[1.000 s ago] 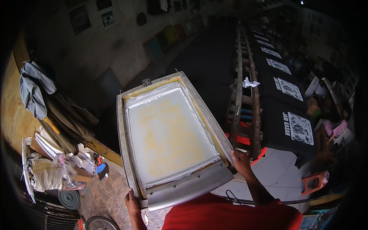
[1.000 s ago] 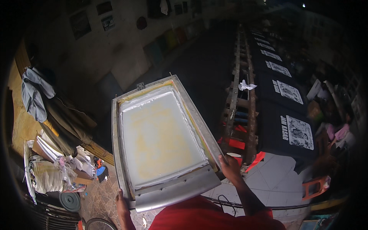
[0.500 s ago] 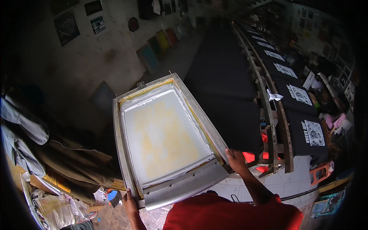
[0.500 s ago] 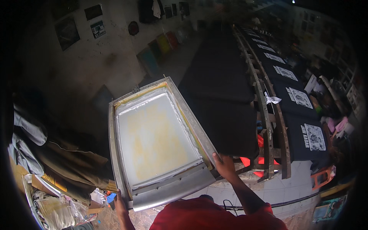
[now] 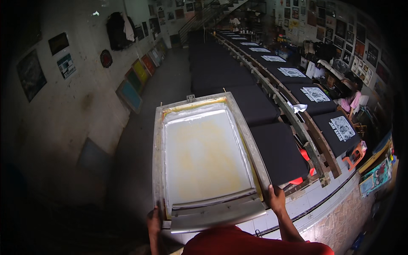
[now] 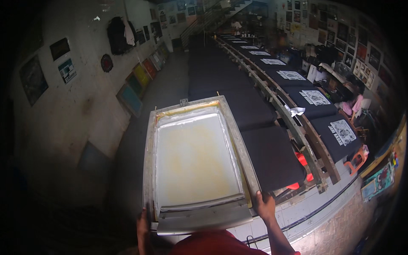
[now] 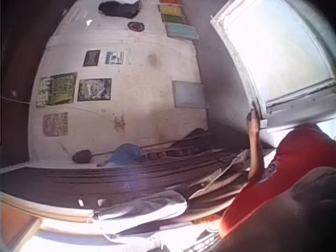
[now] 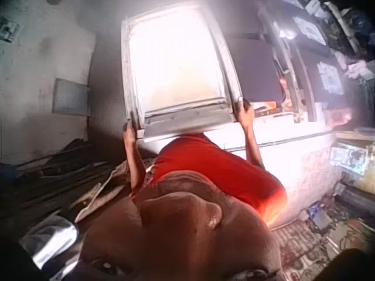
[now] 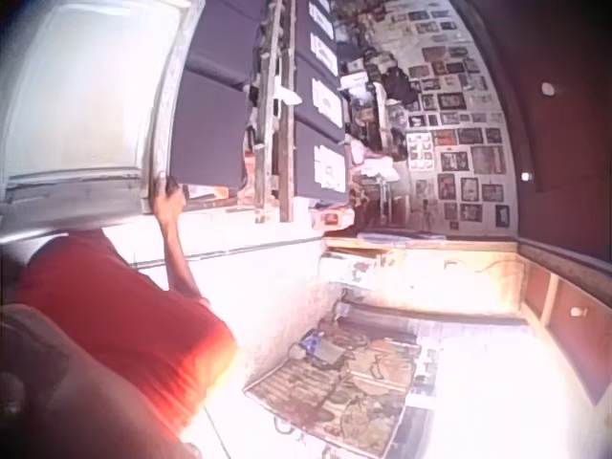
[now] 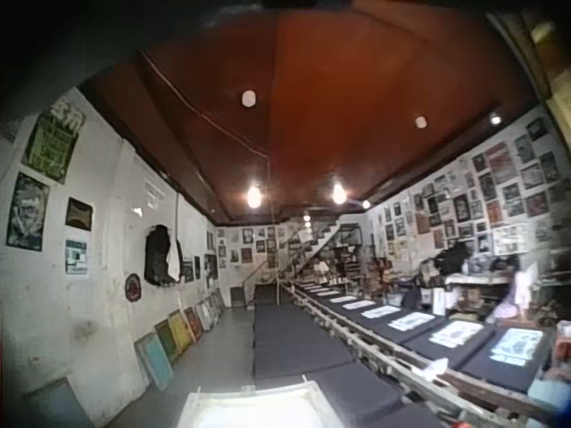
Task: The person performs screen printing on black t-shirts using a squeegee to pull ink across a screen frame. They repeatedly align the screen, apply ink, and pull the squeegee to transfer the design onto each shirt.
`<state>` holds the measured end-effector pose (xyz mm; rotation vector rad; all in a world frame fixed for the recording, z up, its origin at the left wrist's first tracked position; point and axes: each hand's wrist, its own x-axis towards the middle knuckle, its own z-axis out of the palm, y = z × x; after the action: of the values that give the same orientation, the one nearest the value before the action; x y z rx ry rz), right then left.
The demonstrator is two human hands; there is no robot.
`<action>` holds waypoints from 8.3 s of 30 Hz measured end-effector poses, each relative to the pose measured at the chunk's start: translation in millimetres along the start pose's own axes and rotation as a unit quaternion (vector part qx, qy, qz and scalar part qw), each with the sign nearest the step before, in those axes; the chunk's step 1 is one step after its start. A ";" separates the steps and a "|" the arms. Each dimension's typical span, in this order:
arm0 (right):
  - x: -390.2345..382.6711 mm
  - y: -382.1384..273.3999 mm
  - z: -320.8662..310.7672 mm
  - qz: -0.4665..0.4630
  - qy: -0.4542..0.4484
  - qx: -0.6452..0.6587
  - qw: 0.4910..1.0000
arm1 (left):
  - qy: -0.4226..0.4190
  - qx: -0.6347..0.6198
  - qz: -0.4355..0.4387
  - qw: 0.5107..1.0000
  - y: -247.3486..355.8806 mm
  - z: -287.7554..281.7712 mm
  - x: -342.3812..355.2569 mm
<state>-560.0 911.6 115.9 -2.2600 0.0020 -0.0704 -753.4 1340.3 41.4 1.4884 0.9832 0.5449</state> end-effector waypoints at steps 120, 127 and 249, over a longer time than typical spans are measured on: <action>-199.5 -293.1 416.1 0.194 0.216 -0.343 0.893 | -0.630 0.055 0.177 0.754 21.5 201.5 429.3; -189.5 -297.6 381.8 0.201 0.210 -0.296 0.910 | -0.618 0.073 0.253 0.741 22.8 203.7 426.4; -63.2 -225.9 196.3 0.286 0.235 -0.350 0.861 | -0.718 0.074 0.642 0.259 227.5 358.4 243.4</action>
<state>-618.1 1208.3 162.1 -2.7890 1.1190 -0.3468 -275.6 1353.5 146.3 1.7601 -1.9297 -0.1308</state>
